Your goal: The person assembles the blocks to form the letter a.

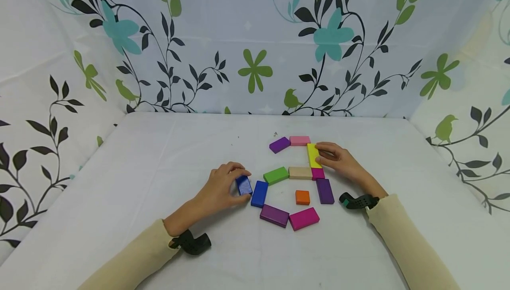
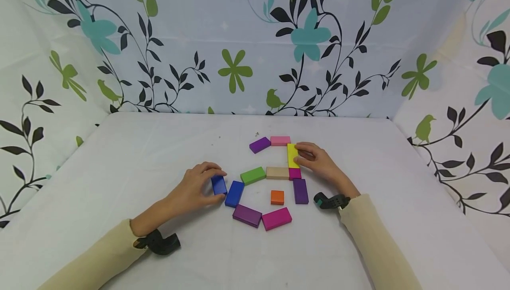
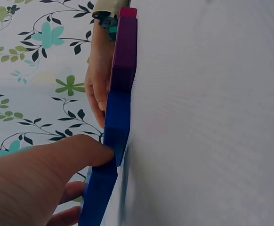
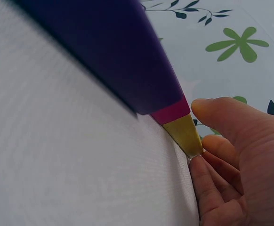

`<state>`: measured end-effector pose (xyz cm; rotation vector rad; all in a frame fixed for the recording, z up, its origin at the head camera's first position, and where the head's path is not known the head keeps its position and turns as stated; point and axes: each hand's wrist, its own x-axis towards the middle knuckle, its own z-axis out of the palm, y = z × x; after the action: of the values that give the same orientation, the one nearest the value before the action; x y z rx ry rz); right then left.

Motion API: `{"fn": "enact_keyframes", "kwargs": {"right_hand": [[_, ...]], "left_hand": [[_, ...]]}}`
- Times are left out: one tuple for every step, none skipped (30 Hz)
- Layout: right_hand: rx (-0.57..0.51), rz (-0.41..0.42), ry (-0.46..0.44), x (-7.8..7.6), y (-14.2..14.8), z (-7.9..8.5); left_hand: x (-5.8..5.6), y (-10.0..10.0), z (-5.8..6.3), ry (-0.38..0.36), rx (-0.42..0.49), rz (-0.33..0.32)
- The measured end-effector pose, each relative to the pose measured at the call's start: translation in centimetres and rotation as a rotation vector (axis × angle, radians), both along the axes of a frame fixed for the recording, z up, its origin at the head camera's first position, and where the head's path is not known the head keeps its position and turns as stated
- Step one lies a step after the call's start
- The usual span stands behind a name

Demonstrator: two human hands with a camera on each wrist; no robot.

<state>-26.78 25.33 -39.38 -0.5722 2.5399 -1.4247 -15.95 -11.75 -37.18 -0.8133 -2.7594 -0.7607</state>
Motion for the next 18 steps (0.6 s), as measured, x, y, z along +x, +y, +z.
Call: {"fn": "enact_keyframes", "kwargs": {"right_hand": [[0.001,0.000,0.001,0.01,0.01,0.00],[-0.001,-0.001,-0.001,0.03,0.01,0.01],[-0.002,0.000,-0.002,0.03,0.02,0.00],[-0.003,0.001,-0.002,0.04,0.02,0.01],[-0.003,0.001,-0.003,0.05,0.02,0.01],[-0.004,0.002,-0.004,0.05,0.02,0.03],[-0.004,0.002,-0.004,0.05,0.01,0.04],[-0.003,0.002,-0.003,0.04,0.01,0.05],[-0.002,0.002,-0.002,0.03,0.01,0.07],[0.001,0.001,-0.001,0.01,0.01,0.08],[0.004,0.000,-0.001,0.00,0.01,0.08],[0.006,0.000,0.000,-0.02,0.01,0.09],[0.008,-0.001,0.001,-0.04,0.01,0.09],[0.009,-0.002,0.001,-0.04,0.01,0.09],[0.011,-0.003,0.002,-0.05,0.01,0.10],[0.012,-0.004,0.002,-0.04,0.00,0.10],[0.011,-0.004,0.003,-0.03,-0.01,0.11],[0.011,-0.004,0.002,-0.02,-0.01,0.12]], "left_hand": [[0.01,0.04,0.05,0.000,0.002,0.003],[0.01,0.08,0.07,0.002,0.004,0.006],[0.01,0.13,0.10,0.003,0.008,0.008],[0.02,0.17,0.16,0.003,0.014,0.009],[0.02,0.20,0.16,0.006,0.019,0.010],[0.03,0.25,0.18,0.009,0.024,0.010],[0.04,0.29,0.22,0.011,0.030,0.010],[0.06,0.33,0.27,0.014,0.035,0.010],[0.09,0.38,0.33,0.015,0.040,0.011],[0.13,0.42,0.40,0.015,0.044,0.013],[0.16,0.48,0.45,0.015,0.046,0.015],[0.19,0.53,0.51,0.014,0.050,0.015],[0.24,0.60,0.61,0.012,0.053,0.016],[0.28,0.67,0.67,0.011,0.053,0.018],[0.31,0.73,0.69,0.012,0.052,0.017],[0.34,0.80,0.73,0.013,0.051,0.014],[0.37,0.88,0.75,0.015,0.049,0.011],[0.41,0.96,0.80,0.016,0.050,0.007]]}}
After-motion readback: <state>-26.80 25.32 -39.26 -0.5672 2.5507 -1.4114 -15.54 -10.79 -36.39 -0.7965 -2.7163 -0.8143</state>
